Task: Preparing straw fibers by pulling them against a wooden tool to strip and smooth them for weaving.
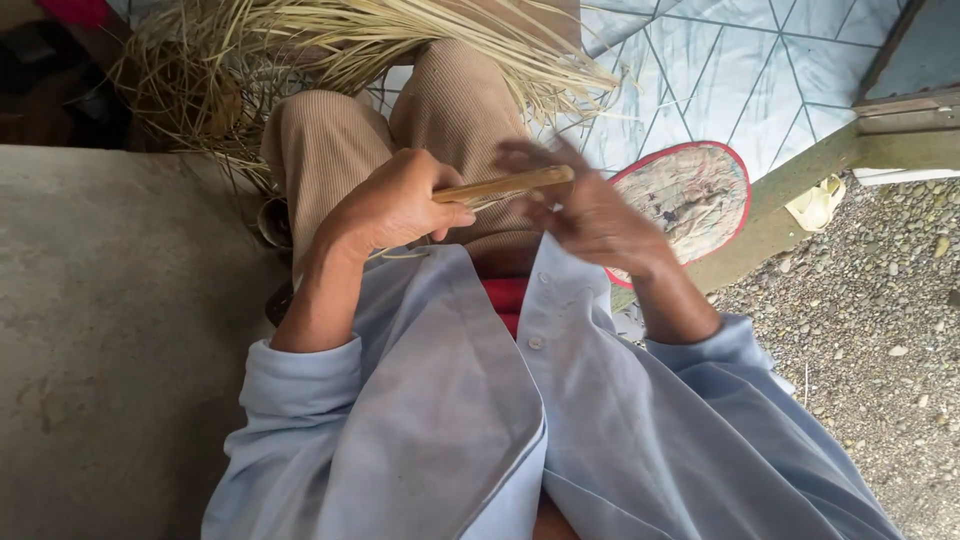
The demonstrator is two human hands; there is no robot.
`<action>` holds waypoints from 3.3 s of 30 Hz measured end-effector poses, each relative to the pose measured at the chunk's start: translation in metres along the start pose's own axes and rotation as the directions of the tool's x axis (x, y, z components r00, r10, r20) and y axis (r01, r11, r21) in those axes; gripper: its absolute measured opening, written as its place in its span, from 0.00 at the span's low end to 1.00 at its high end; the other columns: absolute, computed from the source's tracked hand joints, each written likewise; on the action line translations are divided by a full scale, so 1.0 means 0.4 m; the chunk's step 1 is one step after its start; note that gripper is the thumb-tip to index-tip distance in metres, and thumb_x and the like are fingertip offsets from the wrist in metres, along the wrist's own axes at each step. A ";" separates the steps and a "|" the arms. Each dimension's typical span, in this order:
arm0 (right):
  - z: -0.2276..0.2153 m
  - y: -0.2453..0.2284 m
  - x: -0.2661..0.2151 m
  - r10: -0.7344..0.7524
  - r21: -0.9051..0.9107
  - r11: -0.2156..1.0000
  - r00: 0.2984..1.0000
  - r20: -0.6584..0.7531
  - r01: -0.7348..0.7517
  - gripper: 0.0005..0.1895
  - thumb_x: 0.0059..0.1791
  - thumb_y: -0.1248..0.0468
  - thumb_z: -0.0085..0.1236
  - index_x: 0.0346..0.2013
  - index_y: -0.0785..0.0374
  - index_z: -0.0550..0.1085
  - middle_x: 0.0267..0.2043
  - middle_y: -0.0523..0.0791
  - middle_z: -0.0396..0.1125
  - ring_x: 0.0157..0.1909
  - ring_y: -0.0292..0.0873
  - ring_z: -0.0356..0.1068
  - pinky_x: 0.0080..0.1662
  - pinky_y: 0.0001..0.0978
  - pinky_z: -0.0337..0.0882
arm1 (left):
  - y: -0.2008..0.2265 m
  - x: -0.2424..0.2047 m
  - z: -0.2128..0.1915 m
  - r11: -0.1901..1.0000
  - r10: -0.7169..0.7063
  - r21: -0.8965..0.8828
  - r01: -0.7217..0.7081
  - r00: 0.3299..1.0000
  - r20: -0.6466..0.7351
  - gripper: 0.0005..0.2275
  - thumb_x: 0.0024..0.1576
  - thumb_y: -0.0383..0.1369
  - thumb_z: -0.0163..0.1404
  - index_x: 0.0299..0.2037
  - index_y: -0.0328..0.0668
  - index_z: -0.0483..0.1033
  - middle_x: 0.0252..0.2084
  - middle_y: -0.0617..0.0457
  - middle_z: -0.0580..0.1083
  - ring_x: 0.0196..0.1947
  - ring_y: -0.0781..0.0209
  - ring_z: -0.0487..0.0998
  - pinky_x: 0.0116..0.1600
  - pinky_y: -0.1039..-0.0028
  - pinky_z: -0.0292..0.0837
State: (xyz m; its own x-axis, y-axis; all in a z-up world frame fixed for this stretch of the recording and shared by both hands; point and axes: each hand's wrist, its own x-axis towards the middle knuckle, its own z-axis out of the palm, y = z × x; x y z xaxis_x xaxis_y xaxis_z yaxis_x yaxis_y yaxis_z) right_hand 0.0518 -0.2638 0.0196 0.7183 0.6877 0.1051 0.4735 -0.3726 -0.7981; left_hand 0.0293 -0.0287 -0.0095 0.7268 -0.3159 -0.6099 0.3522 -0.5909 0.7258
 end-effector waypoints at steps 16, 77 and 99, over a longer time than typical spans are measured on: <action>0.114 0.179 -0.074 0.472 0.894 0.290 0.864 0.176 -0.340 0.02 0.51 0.72 0.61 0.35 0.68 0.79 0.25 0.54 0.74 0.31 0.46 0.78 0.42 0.36 0.80 | -0.056 -0.101 0.056 0.858 0.277 0.125 -0.499 0.243 -0.930 0.09 0.58 0.22 0.66 0.31 0.40 0.77 0.24 0.51 0.75 0.25 0.58 0.76 0.38 0.71 0.74; 0.147 0.040 0.000 0.163 0.228 0.965 0.976 -0.141 -0.128 0.05 0.41 0.79 0.54 0.30 0.72 0.72 0.26 0.46 0.67 0.24 0.40 0.61 0.30 0.33 0.64 | 0.015 0.071 0.103 0.749 0.649 0.570 -0.338 0.547 -0.528 0.16 0.62 0.34 0.54 0.19 0.42 0.74 0.14 0.53 0.71 0.15 0.54 0.66 0.52 0.64 0.64; -0.039 -0.012 -0.165 0.786 0.794 0.251 0.595 0.167 -0.554 0.07 0.50 0.70 0.52 0.28 0.69 0.75 0.16 0.38 0.55 0.17 0.30 0.50 0.22 0.23 0.46 | -0.198 0.145 -0.191 0.759 0.170 -0.016 -0.651 0.222 -0.960 0.13 0.65 0.27 0.53 0.27 0.31 0.75 0.21 0.53 0.70 0.16 0.65 0.66 0.20 0.75 0.68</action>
State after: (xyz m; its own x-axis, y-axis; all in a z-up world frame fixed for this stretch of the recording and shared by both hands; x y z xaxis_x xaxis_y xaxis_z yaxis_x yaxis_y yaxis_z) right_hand 0.0102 -0.3171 0.0259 0.7147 0.2204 -0.6638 -0.6838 0.0207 -0.7294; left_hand 0.0889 0.0565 -0.0780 0.7872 0.5423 0.2936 -0.1965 -0.2307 0.9530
